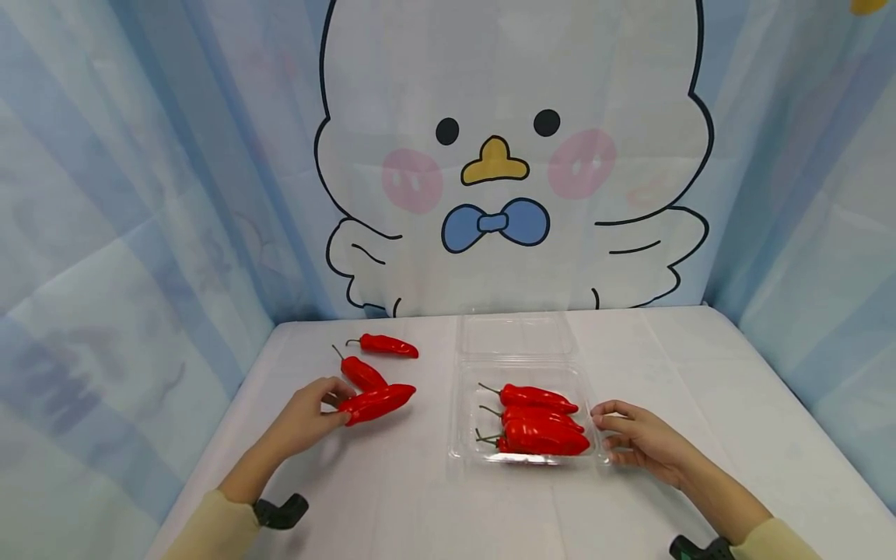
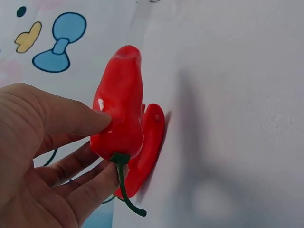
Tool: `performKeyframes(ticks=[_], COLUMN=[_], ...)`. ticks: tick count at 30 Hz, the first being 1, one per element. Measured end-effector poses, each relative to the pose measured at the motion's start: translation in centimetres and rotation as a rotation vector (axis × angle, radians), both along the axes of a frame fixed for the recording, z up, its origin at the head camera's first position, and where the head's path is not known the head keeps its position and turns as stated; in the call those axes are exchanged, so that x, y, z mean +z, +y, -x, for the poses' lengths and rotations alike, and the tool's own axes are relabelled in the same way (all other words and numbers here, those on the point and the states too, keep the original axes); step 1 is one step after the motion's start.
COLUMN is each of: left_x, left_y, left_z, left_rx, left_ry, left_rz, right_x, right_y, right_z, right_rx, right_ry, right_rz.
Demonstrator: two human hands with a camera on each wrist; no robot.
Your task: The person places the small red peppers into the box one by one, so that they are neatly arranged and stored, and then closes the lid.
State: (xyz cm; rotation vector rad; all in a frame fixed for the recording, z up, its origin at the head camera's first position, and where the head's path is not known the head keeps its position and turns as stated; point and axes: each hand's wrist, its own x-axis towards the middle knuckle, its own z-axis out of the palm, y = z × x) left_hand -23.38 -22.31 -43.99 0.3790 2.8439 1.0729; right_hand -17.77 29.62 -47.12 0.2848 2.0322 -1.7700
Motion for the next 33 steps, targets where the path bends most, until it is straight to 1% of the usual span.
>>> performKeyframes(ticks=[5,9,17,21,27,33], left_x=[0.1,0.1,-0.2,-0.1,0.1,0.4], left_y=[0.7,1.5,2.7,3.6,5.2,7.2], left_z=[0.1,0.0,0.0,0.0,0.0,-0.1], left_rx=[0.013,0.017,0.006,0.001,-0.017,-0.045], left_ry=[0.015,0.01,0.013,0.008,0.003,0.029], left_rz=[-0.007,-0.036,-0.078,-0.096,-0.127,-0.132], right_x=[-0.2,-0.2,-0.2,-0.2,-0.2,-0.2], right_y=[0.1,0.1,0.0,0.0,0.0,-0.1], right_z=[0.0,-0.1,-0.1,-0.1,0.0,0.1], right_rx=[0.003,-0.008,-0.025,-0.028,-0.014,-0.012], right_ry=[0.001,0.002,0.003,0.004,0.01,0.015], right_rz=[-0.002,-0.002,-0.003,-0.009,-0.002,-0.01])
